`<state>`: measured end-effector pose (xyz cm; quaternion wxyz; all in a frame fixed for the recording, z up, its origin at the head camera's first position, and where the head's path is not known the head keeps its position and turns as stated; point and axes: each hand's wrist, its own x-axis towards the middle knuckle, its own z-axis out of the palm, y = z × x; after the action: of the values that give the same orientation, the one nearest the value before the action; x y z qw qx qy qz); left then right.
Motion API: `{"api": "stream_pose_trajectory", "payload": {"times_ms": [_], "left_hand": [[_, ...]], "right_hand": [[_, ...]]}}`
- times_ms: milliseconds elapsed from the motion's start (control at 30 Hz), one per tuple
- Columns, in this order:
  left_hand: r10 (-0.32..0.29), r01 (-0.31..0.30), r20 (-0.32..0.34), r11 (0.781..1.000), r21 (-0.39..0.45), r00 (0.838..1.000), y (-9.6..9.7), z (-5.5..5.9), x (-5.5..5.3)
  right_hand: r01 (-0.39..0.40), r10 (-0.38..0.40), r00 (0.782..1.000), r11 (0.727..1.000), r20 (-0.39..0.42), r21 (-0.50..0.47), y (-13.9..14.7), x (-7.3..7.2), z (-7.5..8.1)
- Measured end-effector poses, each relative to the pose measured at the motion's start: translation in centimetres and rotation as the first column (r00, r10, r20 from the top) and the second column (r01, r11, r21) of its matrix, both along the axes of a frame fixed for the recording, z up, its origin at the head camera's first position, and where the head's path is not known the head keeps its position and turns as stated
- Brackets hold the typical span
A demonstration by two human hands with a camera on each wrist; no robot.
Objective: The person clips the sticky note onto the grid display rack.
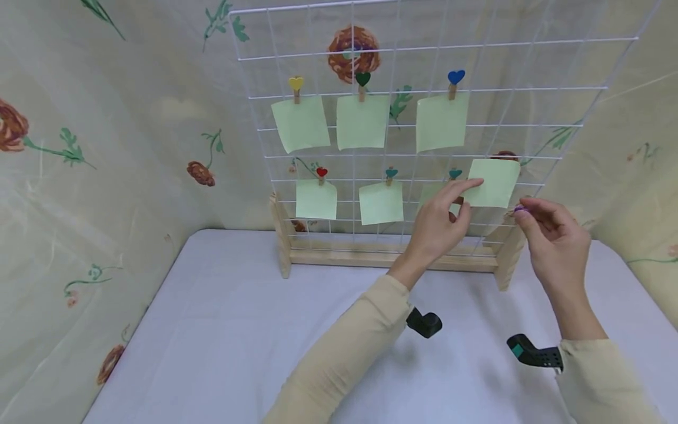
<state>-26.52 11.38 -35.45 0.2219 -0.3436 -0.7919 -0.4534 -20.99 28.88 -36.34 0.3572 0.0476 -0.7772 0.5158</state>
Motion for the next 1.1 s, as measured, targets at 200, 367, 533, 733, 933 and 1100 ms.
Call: {"api": "stream_pose_trajectory", "payload": {"times_ms": [200,367,533,733,933,1100], "left_hand": [[0.022,-0.022,-0.019,1.0,0.005,1.0,0.2,0.8,-0.3],[0.015,-0.014,-0.02,0.999,0.035,1.0,0.3,1.3,-0.4],[0.004,-0.003,-0.021,0.998,0.061,1.0,0.4,2.0,-0.6],[0.017,-0.017,-0.007,0.999,0.033,1.0,0.5,2.4,-0.2],[0.06,-0.059,-0.033,0.998,0.016,0.998,0.7,2.4,-0.1],[0.097,-0.097,-0.046,0.995,0.015,0.994,0.7,3.0,-0.1]], "right_hand": [[-0.035,0.035,0.999,0.999,-0.028,0.003,0.1,-0.6,2.0],[-0.031,0.032,0.999,0.999,-0.037,0.044,0.2,-1.0,3.3],[-0.004,0.008,0.999,0.997,-0.054,0.072,0.3,-1.2,4.4],[-0.001,0.009,0.996,0.997,-0.088,0.083,0.3,-1.3,5.1],[0.025,-0.008,0.993,0.989,-0.115,0.143,0.3,-1.1,5.9],[0.03,-0.002,0.991,0.977,-0.135,0.209,0.3,-1.4,7.1]]}}
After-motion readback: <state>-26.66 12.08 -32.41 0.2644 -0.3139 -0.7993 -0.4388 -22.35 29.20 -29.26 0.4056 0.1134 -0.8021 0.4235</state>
